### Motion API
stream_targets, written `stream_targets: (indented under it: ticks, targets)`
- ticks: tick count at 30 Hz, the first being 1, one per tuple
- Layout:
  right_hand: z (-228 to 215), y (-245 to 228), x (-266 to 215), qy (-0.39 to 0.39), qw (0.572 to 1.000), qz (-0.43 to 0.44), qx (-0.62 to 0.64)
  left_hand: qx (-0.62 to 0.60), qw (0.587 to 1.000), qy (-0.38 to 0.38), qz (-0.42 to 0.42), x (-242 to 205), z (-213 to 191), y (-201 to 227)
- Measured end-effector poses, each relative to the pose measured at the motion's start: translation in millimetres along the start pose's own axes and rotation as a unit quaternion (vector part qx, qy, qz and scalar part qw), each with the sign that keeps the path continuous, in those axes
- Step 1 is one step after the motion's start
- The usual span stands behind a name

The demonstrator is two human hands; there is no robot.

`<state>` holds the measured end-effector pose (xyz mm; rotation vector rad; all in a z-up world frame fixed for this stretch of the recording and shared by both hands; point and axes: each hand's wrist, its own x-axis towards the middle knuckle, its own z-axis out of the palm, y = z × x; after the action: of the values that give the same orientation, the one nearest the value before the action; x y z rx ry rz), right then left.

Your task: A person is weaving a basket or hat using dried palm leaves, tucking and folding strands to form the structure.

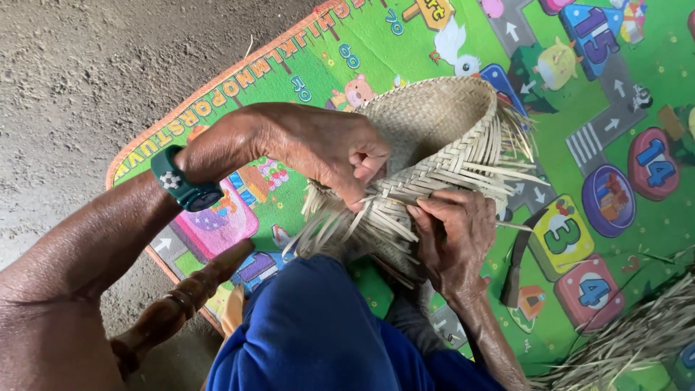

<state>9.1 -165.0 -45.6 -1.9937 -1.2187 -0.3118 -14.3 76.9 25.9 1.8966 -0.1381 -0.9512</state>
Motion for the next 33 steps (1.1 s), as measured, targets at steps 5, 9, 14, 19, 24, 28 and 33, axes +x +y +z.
stream_targets:
  ticks: [5,9,14,19,24,28,33]
  targets:
    - [0,0,2,0.008,1.000,-0.003,-0.003,-0.004,1.000,-0.011,-0.026,4,-1,0]
    - [-3,-1,6,0.007,1.000,-0.012,-0.020,-0.025,1.000,-0.003,-0.014,4,-5,3]
    - [-6,-2,8,0.008,0.996,-0.038,-0.083,-0.069,0.996,0.019,-0.048,-2,-4,12]
    - [-7,-1,12,-0.003,0.987,-0.049,-0.155,-0.104,0.991,0.061,-0.060,-1,-3,9]
    - [-9,-2,10,0.000,0.994,-0.017,-0.108,-0.091,0.992,0.066,-0.061,0,4,8]
    - [-9,-5,13,0.002,0.997,-0.003,-0.074,-0.104,0.988,0.089,-0.066,-7,4,16]
    - [-13,-5,19,-0.006,1.000,-0.001,-0.024,-0.147,0.981,0.111,-0.057,-4,10,9]
